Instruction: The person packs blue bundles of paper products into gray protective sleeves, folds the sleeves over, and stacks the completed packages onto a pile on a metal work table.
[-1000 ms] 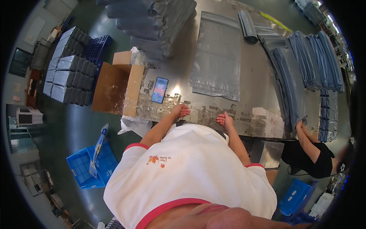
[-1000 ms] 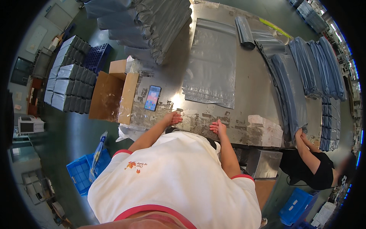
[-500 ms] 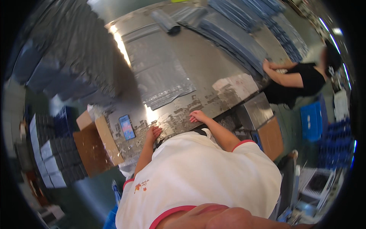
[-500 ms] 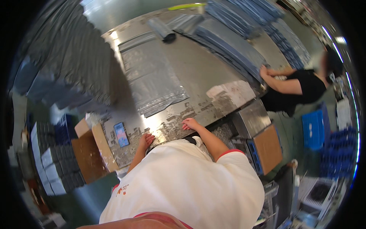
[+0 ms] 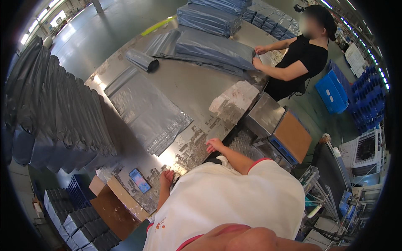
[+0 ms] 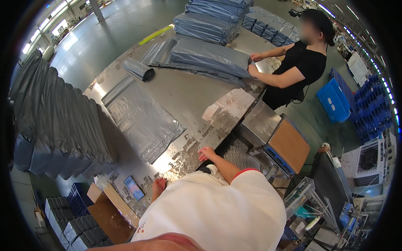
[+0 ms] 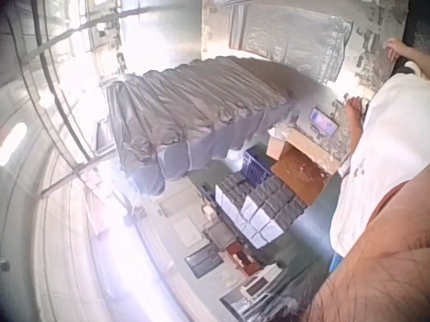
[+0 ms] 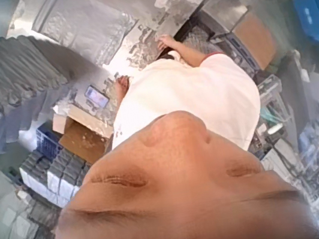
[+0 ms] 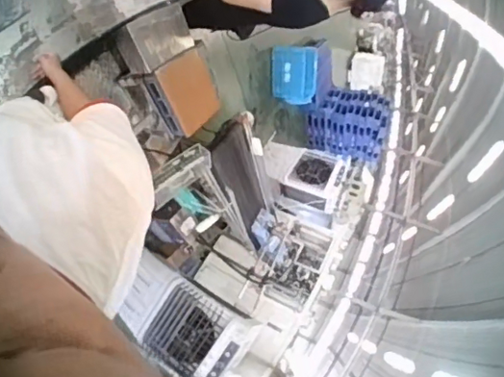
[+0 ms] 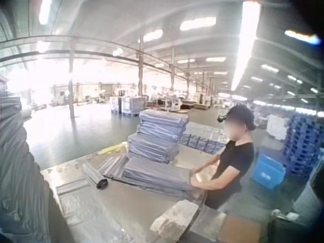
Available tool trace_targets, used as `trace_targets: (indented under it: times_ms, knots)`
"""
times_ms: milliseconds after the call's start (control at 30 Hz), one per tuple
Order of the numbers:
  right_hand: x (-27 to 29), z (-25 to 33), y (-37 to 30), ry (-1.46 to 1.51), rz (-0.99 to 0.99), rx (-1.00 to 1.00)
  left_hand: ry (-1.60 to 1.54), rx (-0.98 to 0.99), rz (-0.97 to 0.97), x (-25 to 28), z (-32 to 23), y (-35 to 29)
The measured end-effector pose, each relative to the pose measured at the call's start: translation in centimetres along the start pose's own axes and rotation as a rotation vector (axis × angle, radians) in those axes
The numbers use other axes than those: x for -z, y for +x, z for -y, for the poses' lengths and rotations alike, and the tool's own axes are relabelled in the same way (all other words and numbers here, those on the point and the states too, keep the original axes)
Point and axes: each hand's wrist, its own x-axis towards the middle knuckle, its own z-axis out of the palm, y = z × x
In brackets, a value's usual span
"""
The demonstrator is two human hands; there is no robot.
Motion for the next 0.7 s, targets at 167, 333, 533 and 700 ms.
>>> trace_targets:
  times_ms: [167, 333, 533, 700]
  knots:
    - [0.8, -0.3, 0.3, 0.002, 0.031, -0.048, 0.014, 0.020, -0.035, -0.3, -0.2, -0.1]
    - [1.2, 0.0, 1.1, -0.057, 0.039, -0.124, 0.001, 0.024, -0.066, -0.3, 0.0, 0.0]
    - [1.2, 0.0, 1.1, -0.075, 0.031, -0.128, -0.017, 0.011, -0.047, 0.3, 0.4, 0.3]
    - [1.3, -0.2, 1.2, -0.076, 0.026, -0.128, -0.024, 0.020, -0.060, 0.3, 0.4, 0.6]
